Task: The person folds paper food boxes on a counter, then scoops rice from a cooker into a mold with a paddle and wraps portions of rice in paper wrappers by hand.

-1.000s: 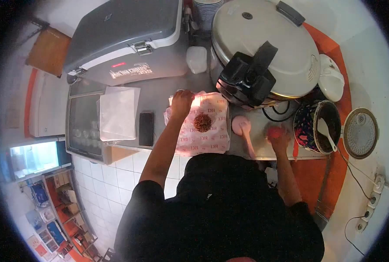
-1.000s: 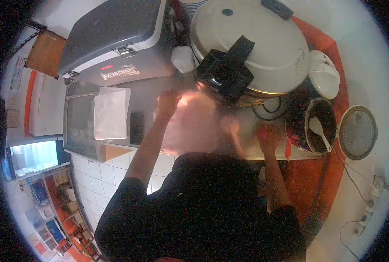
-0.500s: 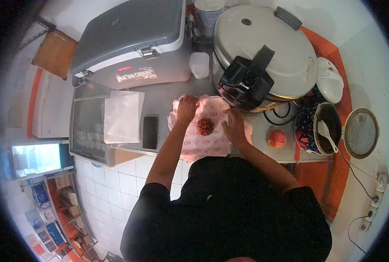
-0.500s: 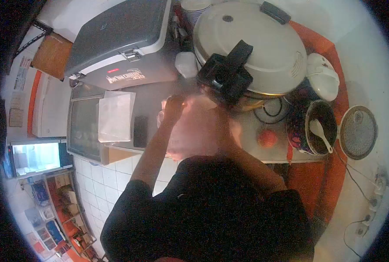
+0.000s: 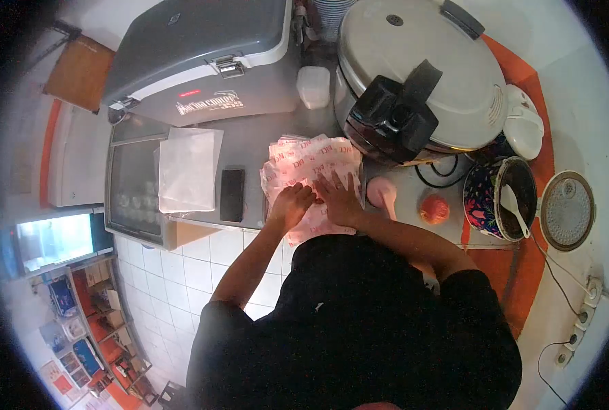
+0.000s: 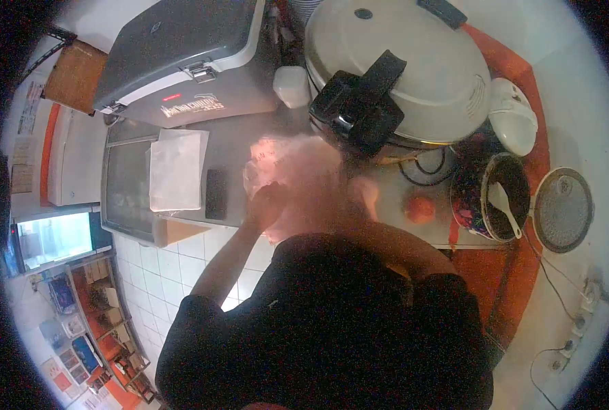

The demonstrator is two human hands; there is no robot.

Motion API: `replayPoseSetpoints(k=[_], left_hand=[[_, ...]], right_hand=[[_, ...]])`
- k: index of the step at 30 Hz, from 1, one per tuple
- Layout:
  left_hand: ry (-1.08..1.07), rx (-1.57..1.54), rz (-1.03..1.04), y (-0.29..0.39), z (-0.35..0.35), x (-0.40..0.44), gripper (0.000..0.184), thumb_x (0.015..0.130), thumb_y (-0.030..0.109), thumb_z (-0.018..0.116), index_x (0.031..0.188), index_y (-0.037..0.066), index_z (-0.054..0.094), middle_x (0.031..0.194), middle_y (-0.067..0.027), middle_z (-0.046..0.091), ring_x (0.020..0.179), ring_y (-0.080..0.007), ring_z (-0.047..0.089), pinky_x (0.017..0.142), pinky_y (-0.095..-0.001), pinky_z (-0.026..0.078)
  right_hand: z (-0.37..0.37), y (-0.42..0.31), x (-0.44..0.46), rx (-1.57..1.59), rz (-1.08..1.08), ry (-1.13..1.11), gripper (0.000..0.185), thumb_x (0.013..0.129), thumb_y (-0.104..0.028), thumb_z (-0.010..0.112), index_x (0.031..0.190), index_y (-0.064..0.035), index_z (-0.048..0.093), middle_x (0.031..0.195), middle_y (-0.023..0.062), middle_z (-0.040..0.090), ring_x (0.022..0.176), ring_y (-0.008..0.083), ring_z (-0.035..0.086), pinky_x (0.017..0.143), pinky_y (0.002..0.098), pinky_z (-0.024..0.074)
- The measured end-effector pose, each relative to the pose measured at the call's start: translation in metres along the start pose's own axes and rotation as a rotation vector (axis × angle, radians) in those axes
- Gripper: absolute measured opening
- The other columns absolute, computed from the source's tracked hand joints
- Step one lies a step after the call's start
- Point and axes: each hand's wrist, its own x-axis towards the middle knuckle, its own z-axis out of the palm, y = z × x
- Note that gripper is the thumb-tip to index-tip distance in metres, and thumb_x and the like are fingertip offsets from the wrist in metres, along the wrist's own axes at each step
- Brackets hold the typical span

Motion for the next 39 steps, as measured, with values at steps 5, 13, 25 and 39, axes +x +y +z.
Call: replayPoseSetpoints(k=[5, 13, 25, 39], left_hand=[[0.252, 0.367, -0.402, -0.035, 0.017, -0.014, 0.022, 0.074, 0.014, 0.069, 0.095, 0.008, 0.066, 0.095, -0.0074, 0.064, 0.085, -0.0248, 0.062, 0.071, -0.0329, 0.051], [0.12, -0.616, -0.763, -0.074, 0.051, -0.042, 0.024, 0.076, 0.01, 0.07, 0.098, 0.002, 0.064, 0.08, -0.0154, 0.068, 0.067, -0.027, 0.065, 0.061, -0.0376, 0.051], [-0.082, -2.001, -1.054, 0.023, 0.048, -0.082, 0.024, 0.092, 0.028, 0.057, 0.104, 0.007, 0.059, 0.085, -0.0053, 0.065, 0.053, -0.0109, 0.049, 0.045, -0.0221, 0.036], [0.035, 0.004, -0.242, 0.0, -0.006, 0.013, 0.03, 0.077, 0.027, 0.073, 0.101, 0.01, 0.066, 0.093, -0.0063, 0.064, 0.101, -0.0239, 0.055, 0.091, -0.042, 0.04]], right_hand=[[0.033, 0.017, -0.013, -0.101, -0.037, 0.047, 0.075, 0.085, -0.016, 0.055, 0.152, -0.0108, 0.023, 0.159, 0.0088, 0.02, 0.145, 0.0385, 0.016, 0.113, 0.064, 0.0033], [0.01, 0.014, -0.008, 0.01, -0.094, 0.017, 0.072, 0.087, -0.018, 0.052, 0.153, -0.0178, 0.022, 0.159, 0.0052, 0.02, 0.145, 0.0397, 0.017, 0.111, 0.0668, 0.0024], [0.004, 0.027, -0.013, -0.015, -0.187, -0.054, 0.084, 0.081, -0.045, 0.064, 0.151, -0.0169, 0.027, 0.159, 0.0058, 0.021, 0.144, 0.041, 0.019, 0.109, 0.0696, 0.0028], [-0.058, 0.012, 0.012, 0.062, -0.179, -0.088, 0.031, 0.091, -0.036, 0.057, 0.115, -0.0211, 0.069, 0.119, 0.0017, 0.066, 0.118, 0.0224, 0.054, 0.107, 0.0596, 0.0135]])
